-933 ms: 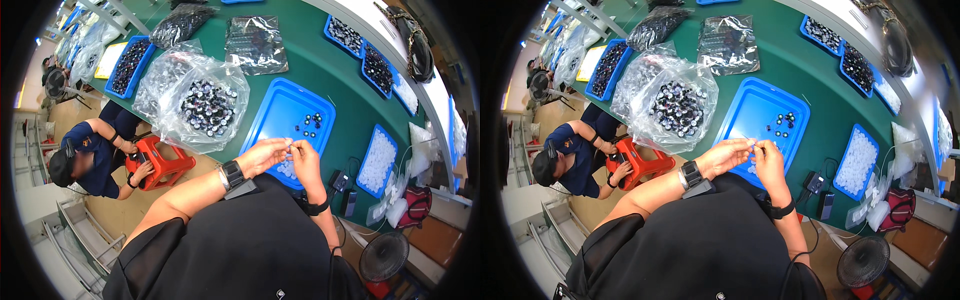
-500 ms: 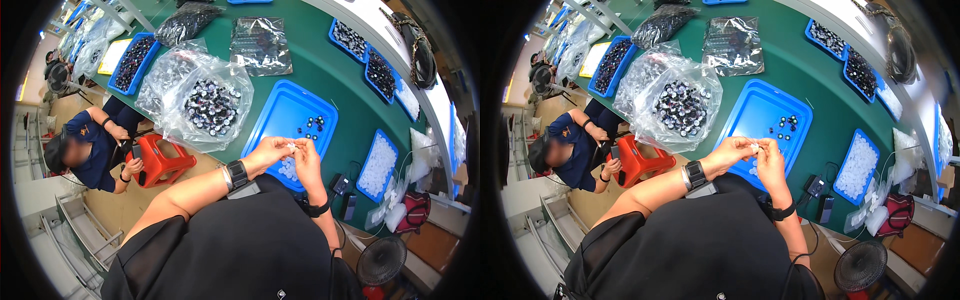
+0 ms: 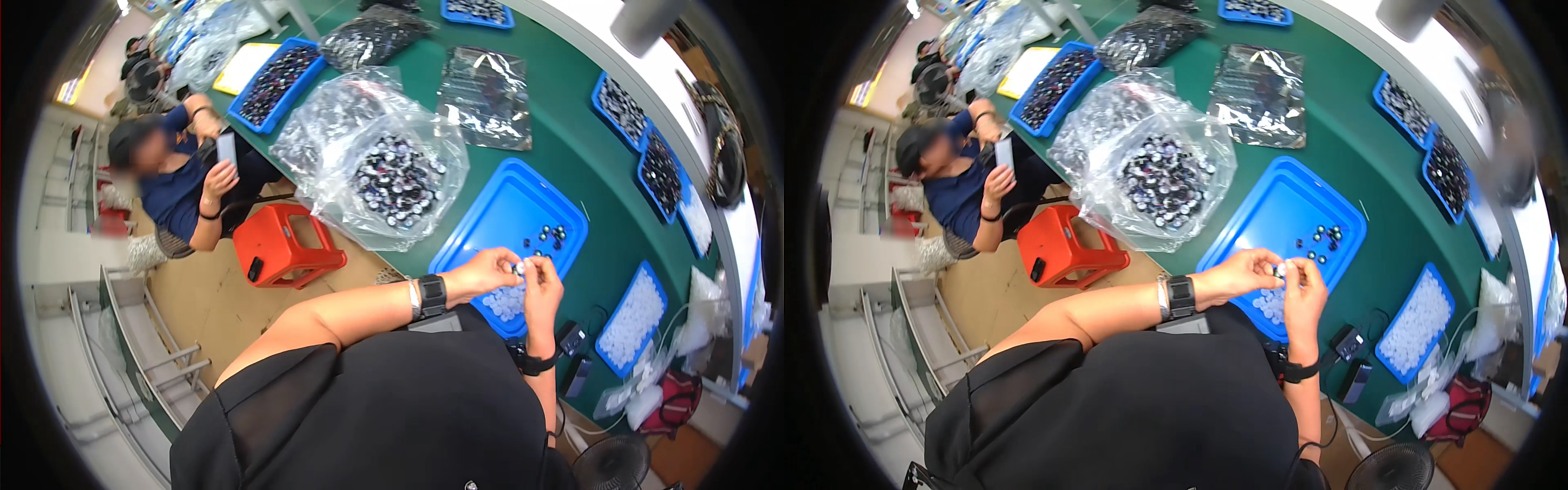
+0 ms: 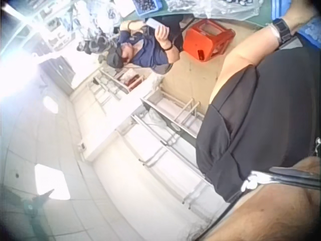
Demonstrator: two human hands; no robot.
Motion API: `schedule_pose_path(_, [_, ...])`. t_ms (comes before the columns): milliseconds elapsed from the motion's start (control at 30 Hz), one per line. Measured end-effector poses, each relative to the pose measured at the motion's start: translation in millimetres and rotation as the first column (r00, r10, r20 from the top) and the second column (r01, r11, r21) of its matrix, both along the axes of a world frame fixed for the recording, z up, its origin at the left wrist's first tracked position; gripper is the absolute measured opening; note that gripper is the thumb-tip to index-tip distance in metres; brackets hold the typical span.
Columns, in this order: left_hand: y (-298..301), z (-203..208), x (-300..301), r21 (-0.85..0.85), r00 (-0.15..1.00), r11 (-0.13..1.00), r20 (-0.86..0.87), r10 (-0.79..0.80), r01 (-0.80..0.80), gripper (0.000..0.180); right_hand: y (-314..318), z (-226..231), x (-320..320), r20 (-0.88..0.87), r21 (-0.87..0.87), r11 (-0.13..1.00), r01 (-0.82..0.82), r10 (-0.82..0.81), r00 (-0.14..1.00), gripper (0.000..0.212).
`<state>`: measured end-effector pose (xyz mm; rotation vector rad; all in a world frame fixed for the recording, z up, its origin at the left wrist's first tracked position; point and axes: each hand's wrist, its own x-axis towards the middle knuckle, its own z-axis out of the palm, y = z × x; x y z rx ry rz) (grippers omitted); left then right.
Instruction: The person assembles small black and white components by hand at a green workbench. They pick up a white piece and a black piece, press them together, and place the assembled unit into a blue tray. The process is repeated continuously with items sourced from plastic bags and trays.
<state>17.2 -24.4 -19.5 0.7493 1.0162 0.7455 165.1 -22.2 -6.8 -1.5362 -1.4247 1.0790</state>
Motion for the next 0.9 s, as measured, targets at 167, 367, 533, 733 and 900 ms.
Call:
schedule_pose_path(167, [-1, -1, -8, -0.252, 0.943, 0.968, 0.317, 0.098, -0.016, 0.032, 0, 6, 0, -0.040, -0.032, 0.998, 0.048, -0.049, 0.998, 0.008])
schedule_pose_path(367, [-3, -6, -9, -0.314, 0.879, 0.949, 0.440, 0.182, -0.039, 0.022, 3, 11, -3, 0.317, 0.302, 0.948, -0.102, 0.001, 0.948, 0.004])
schedule_pose_path(533, [2, 3, -11, -0.302, 0.920, 0.953, 0.371, 0.125, -0.007, 0.026, 0, 0, -7, 0.212, 0.291, 0.956, -0.029, -0.035, 0.977, 0.008])
schedule_pose_path(733, [4, 18, -8, -0.058, 0.986, 0.995, 0.143, 0.086, -0.079, 0.024, 2, -11, 4, -0.451, -0.169, 0.986, -0.010, -0.068, 0.890, 0.011])
schedule_pose_path(900, [0, 11, -4, 0.083, 0.995, 0.995, 0.084, 0.051, -0.058, 0.021, 4, -6, 8, -0.677, -0.397, 0.913, -0.096, -0.221, 0.702, 0.012])
